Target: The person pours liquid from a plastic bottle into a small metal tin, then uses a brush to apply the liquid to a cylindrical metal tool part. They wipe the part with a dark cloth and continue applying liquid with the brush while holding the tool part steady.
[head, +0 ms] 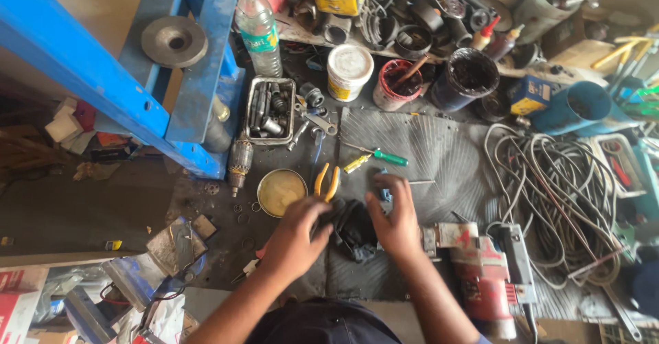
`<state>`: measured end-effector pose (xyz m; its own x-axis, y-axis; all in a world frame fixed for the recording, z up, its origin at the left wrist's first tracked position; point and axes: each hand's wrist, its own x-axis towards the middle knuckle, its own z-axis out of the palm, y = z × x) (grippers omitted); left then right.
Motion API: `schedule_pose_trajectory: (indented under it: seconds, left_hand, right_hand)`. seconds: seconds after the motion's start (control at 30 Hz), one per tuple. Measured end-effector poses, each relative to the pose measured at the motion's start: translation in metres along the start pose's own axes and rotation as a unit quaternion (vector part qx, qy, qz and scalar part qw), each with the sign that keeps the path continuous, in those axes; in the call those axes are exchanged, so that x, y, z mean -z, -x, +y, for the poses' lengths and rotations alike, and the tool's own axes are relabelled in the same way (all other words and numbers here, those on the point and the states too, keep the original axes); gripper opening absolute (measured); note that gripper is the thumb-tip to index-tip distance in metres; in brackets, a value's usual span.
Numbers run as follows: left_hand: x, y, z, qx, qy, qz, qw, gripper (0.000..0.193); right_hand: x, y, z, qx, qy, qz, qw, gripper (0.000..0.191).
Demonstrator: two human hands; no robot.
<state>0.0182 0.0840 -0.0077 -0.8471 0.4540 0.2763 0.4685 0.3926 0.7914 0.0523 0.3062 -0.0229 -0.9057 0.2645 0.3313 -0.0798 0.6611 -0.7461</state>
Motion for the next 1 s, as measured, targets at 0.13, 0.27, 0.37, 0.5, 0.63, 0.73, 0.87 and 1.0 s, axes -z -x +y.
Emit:
schedule_pose_trajectory:
  seconds: [0.13,0.27,0.37,0.5,0.63,0.73,0.87,1.0]
  left_hand:
    - [-0.016,0.028,-0.001,-0.060,-0.069,-0.021,0.996,0.052]
    - [-0.021,0.031,-0.002,-0.092,-0.133,-0.019,0.987,0.074]
    - [-0.021,0.031,0.001,-0.110,-0.086,-0.011,0.990,0.081]
    - [-0.032,0.032,0.010,-0.083,0.062,0.013,0.995,0.060]
    - [-0.048,0.028,0.018,0.013,0.210,0.052,0.976,0.037]
    - [-0.059,0.026,0.023,-0.011,0.250,0.062,0.966,0.027]
    - [-0.076,0.028,0.041,0.157,0.496,-0.043,0.853,0.030]
    - [-0.086,0.034,0.061,0.209,0.588,-0.083,0.777,0.027]
  right_hand:
    - [0.024,0.025,0.002,0.175,0.330,-0.037,0.927,0.064]
    - [0.026,0.040,-0.001,0.069,0.172,-0.101,0.977,0.021]
    - [0.032,0.047,-0.011,0.013,0.048,-0.060,0.997,0.019]
    - [0.051,0.049,-0.029,-0.055,-0.013,-0.024,0.998,0.022]
    - [0.062,0.051,-0.040,0.051,-0.007,0.043,0.998,0.026]
    - [0.058,0.063,-0.039,0.144,-0.035,0.082,0.985,0.047]
    - [0.035,0.078,-0.024,0.247,-0.132,0.031,0.960,0.062]
    - [0.020,0.081,-0.004,0.337,-0.066,0.149,0.927,0.068]
